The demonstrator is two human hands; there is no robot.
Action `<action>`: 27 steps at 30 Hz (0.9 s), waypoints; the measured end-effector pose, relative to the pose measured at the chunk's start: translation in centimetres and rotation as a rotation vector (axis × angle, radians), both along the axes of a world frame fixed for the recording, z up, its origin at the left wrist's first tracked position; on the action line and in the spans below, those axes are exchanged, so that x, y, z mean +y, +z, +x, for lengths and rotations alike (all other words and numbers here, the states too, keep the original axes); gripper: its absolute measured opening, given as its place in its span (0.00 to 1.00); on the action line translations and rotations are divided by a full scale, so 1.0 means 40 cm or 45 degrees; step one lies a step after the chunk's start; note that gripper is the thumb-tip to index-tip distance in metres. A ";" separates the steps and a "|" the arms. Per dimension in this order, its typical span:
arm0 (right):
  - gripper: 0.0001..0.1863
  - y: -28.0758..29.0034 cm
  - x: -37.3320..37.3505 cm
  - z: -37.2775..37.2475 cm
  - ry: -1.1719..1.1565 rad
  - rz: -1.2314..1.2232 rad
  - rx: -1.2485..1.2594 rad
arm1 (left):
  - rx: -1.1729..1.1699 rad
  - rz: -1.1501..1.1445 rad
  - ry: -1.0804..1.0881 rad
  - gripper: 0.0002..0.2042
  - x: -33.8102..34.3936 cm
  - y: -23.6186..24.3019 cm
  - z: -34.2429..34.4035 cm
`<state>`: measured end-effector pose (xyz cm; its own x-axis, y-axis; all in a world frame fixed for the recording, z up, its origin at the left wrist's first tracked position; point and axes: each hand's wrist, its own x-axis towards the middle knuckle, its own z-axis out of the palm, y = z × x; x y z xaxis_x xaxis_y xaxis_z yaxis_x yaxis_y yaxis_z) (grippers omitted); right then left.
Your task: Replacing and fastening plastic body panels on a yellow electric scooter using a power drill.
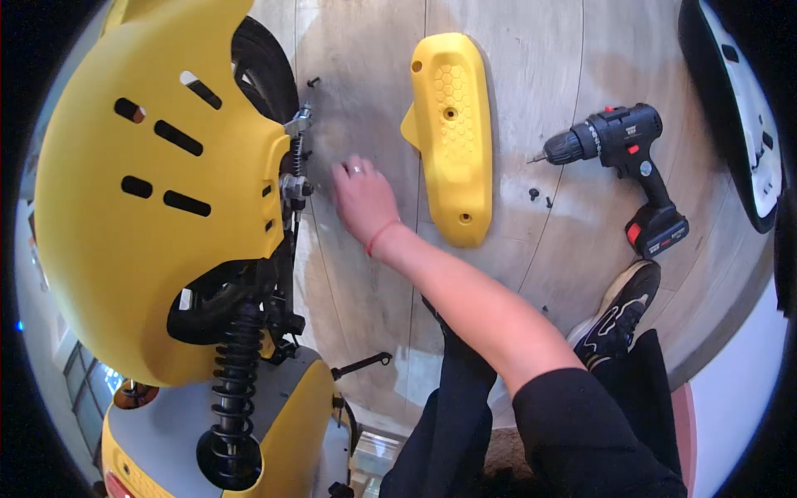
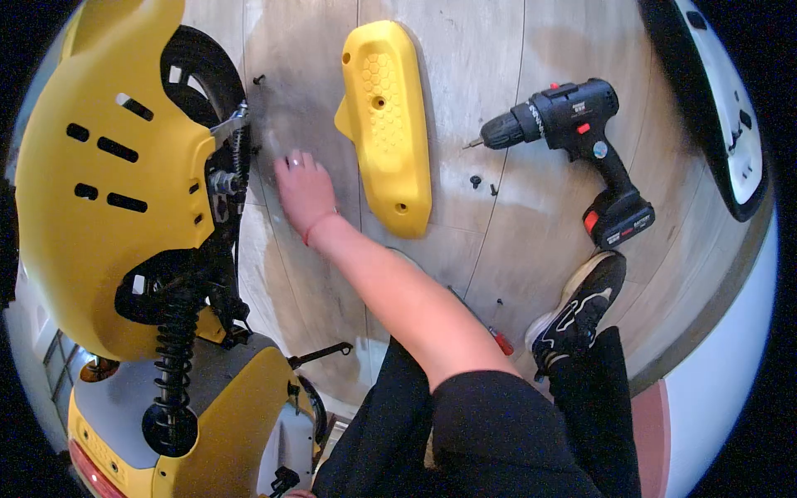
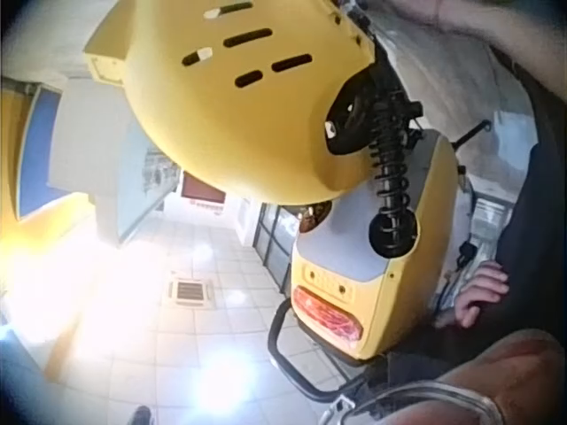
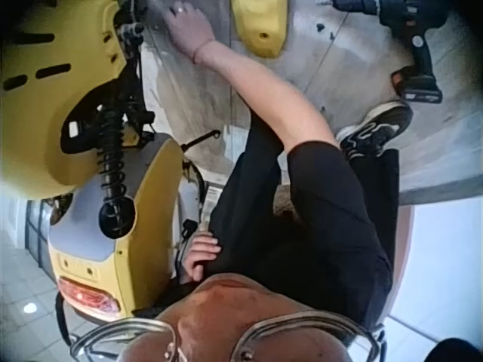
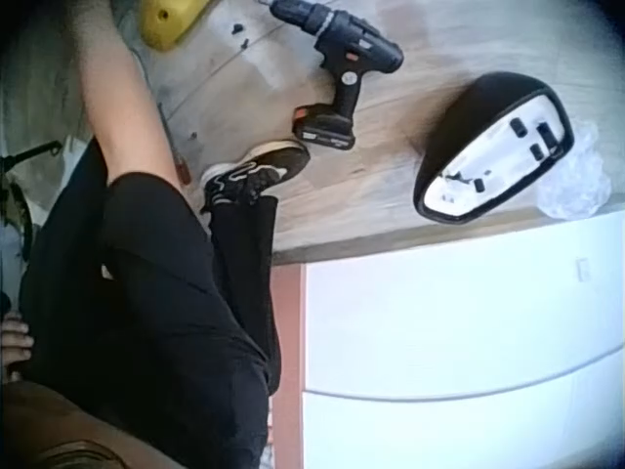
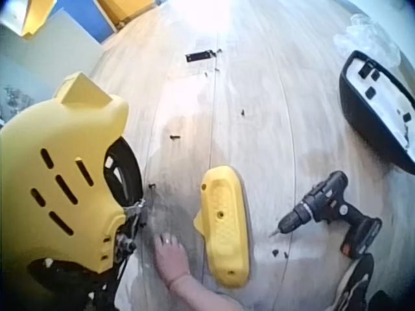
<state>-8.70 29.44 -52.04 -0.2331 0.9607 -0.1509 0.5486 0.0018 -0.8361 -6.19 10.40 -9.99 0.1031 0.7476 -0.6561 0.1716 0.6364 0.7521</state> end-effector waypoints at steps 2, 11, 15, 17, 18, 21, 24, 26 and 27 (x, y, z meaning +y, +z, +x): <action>0.10 -0.046 0.037 -0.054 -0.003 0.174 -0.024 | -0.032 -0.029 -0.017 0.17 0.008 -0.008 -0.009; 0.08 -0.056 0.110 -0.127 0.031 0.404 -0.232 | -0.023 -0.007 0.134 0.18 0.012 -0.026 -0.014; 0.07 -0.061 0.119 -0.127 -0.037 0.395 -0.264 | -0.018 -0.040 0.143 0.18 0.008 -0.027 -0.027; 0.07 -0.060 0.122 -0.135 -0.053 0.407 -0.280 | -0.042 -0.036 0.138 0.18 -0.007 -0.026 -0.035; 0.07 -0.064 0.121 -0.135 -0.074 0.405 -0.281 | -0.044 -0.037 0.139 0.18 -0.002 -0.026 -0.030; 0.06 -0.071 0.118 -0.119 -0.098 0.430 -0.222 | -0.001 -0.070 0.177 0.18 0.014 -0.025 -0.018; 0.05 -0.050 0.100 -0.068 -0.138 0.251 -0.030 | -0.006 -0.050 0.177 0.18 0.013 -0.025 -0.019; 0.05 -0.013 0.064 -0.014 -0.287 0.022 0.252 | -0.020 -0.063 0.158 0.18 0.015 -0.024 -0.025; 0.06 0.017 0.042 0.017 -0.406 -0.003 0.418 | -0.009 -0.064 0.145 0.18 0.008 -0.026 -0.025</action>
